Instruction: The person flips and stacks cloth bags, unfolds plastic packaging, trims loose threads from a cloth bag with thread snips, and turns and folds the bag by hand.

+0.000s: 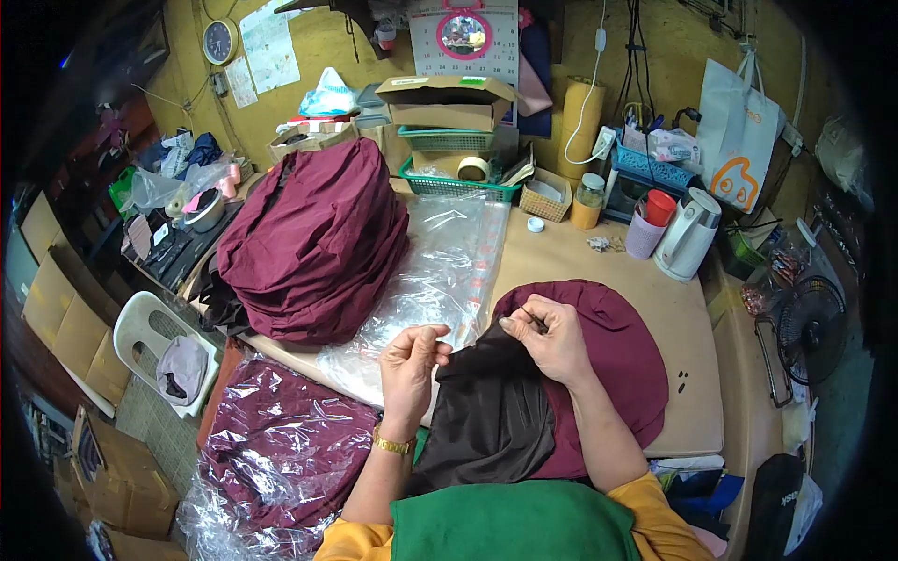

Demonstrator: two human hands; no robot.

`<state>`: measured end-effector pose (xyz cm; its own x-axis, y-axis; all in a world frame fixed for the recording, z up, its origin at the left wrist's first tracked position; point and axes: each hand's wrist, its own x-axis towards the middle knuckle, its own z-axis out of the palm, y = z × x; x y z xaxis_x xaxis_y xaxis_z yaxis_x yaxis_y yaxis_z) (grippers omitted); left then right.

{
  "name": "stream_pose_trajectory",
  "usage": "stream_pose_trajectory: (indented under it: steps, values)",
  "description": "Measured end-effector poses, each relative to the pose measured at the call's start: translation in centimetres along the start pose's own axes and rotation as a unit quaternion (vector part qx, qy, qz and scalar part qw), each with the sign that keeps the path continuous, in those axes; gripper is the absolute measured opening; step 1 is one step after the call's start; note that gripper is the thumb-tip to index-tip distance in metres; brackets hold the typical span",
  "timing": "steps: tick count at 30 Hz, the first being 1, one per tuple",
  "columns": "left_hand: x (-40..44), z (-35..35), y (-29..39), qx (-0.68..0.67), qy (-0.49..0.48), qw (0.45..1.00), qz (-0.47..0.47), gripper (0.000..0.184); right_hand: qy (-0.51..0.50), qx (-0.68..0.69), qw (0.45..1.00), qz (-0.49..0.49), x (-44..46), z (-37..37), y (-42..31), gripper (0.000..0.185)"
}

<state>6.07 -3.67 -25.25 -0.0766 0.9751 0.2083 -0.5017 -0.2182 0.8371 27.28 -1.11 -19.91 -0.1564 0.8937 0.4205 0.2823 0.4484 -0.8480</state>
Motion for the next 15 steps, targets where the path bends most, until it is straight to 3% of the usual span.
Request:
stream_pose_trajectory:
  steps: [1, 3, 5, 15]
  values:
    - [0.3, 0.0, 0.0, 0.126, 0.002, 0.991, 0.04, 0.02, 0.0, 0.0, 1.0, 0.001, 0.0, 0.0, -0.1, 0.021]
    - [0.0, 2.2, 1.5, 0.151, 0.013, 0.987, 0.053, 0.023, 0.015, -0.02, 1.0, -0.019, 0.0, 0.1, -0.6, 0.021]
    - [0.2, 1.8, 1.5, 0.426, -0.077, 0.893, 0.118, 0.02, 0.019, -0.029, 0.999, -0.02, 0.1, 0.0, -0.9, 0.02]
    - [0.6, 0.8, 3.9, 0.481, -0.061, 0.867, 0.113, 0.013, 0.05, -0.082, 0.995, -0.038, 0.2, -0.2, -0.6, 0.019]
